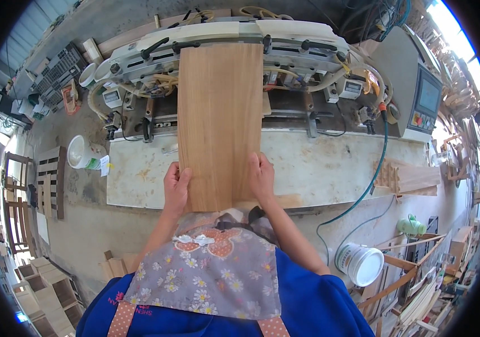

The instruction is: The person processes wooden boards using a woodworking machine by feeding them into the intake, positioning them for alignment, and then collecting the finished boards from a stack to repeat the process.

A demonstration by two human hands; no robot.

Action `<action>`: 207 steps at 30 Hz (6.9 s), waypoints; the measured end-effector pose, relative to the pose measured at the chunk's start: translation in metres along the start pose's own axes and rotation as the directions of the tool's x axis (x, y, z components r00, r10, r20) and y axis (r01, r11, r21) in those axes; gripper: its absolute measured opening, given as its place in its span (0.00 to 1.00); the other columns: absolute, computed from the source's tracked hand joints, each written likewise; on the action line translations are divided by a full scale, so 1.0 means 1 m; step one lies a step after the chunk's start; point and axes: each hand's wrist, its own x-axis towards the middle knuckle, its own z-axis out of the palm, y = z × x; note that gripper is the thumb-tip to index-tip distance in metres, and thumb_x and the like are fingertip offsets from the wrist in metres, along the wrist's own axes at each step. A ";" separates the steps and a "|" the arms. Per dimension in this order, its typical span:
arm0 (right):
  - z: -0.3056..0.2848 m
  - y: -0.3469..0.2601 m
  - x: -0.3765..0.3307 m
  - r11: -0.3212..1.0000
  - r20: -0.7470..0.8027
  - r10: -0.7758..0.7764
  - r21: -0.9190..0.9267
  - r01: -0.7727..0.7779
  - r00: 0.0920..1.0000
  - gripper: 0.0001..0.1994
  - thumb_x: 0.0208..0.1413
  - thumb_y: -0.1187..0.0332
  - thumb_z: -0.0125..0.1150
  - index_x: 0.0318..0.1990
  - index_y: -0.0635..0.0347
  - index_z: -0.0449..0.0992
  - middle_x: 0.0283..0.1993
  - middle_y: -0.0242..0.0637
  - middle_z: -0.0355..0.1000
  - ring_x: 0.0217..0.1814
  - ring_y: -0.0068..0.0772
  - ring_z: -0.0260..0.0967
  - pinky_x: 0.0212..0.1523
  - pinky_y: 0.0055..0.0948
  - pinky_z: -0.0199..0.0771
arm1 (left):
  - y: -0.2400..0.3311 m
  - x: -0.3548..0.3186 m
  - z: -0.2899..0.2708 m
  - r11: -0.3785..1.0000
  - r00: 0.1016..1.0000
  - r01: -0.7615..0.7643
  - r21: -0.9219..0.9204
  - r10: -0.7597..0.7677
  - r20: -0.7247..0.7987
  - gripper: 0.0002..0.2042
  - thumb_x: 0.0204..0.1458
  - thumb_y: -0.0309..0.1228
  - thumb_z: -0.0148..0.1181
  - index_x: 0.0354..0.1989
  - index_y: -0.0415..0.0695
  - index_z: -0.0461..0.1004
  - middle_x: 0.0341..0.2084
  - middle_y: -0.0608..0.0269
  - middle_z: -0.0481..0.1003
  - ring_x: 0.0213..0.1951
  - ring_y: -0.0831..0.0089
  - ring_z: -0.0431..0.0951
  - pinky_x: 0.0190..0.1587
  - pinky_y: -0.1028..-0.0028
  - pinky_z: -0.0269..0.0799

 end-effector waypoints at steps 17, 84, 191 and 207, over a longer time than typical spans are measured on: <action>-0.004 -0.007 0.005 0.963 -0.092 -0.124 -0.251 0.097 0.988 0.12 0.63 0.62 0.58 0.39 0.64 0.70 0.31 0.33 0.71 0.31 0.25 0.65 0.35 0.27 0.69 | -0.003 0.002 -0.005 0.986 0.998 -0.060 0.155 0.062 -0.005 0.10 0.63 0.34 0.55 0.37 0.38 0.68 0.20 0.71 0.70 0.24 0.87 0.64 0.26 0.79 0.62; -0.041 -0.079 0.045 0.388 0.504 -0.320 0.842 -0.375 0.802 0.20 0.63 0.49 0.50 0.35 0.60 0.65 0.23 0.33 0.62 0.22 0.30 0.65 0.28 0.27 0.68 | 0.063 0.082 -0.021 0.168 0.517 0.815 -0.554 0.218 0.827 0.24 0.52 0.56 0.58 0.34 0.46 0.62 0.19 0.67 0.66 0.20 0.75 0.67 0.27 0.76 0.63; -0.061 -0.113 0.058 0.879 0.052 0.132 0.455 -0.142 0.990 0.22 0.69 0.52 0.48 0.48 0.65 0.76 0.43 0.33 0.78 0.40 0.19 0.74 0.41 0.22 0.75 | 0.012 0.066 -0.063 0.979 0.976 0.026 -0.202 -0.068 -0.207 0.18 0.65 0.41 0.54 0.52 0.39 0.73 0.45 0.66 0.77 0.46 0.77 0.75 0.51 0.76 0.69; -0.066 -0.100 0.035 -0.400 0.555 -0.469 0.560 -0.725 0.687 0.27 0.62 0.52 0.51 0.53 0.72 0.64 0.35 0.41 0.65 0.23 0.23 0.64 0.25 0.21 0.65 | -0.007 0.065 -0.056 0.999 0.984 0.020 0.029 -0.014 -0.175 0.13 0.65 0.41 0.53 0.39 0.43 0.72 0.33 0.74 0.70 0.37 0.83 0.66 0.44 0.79 0.63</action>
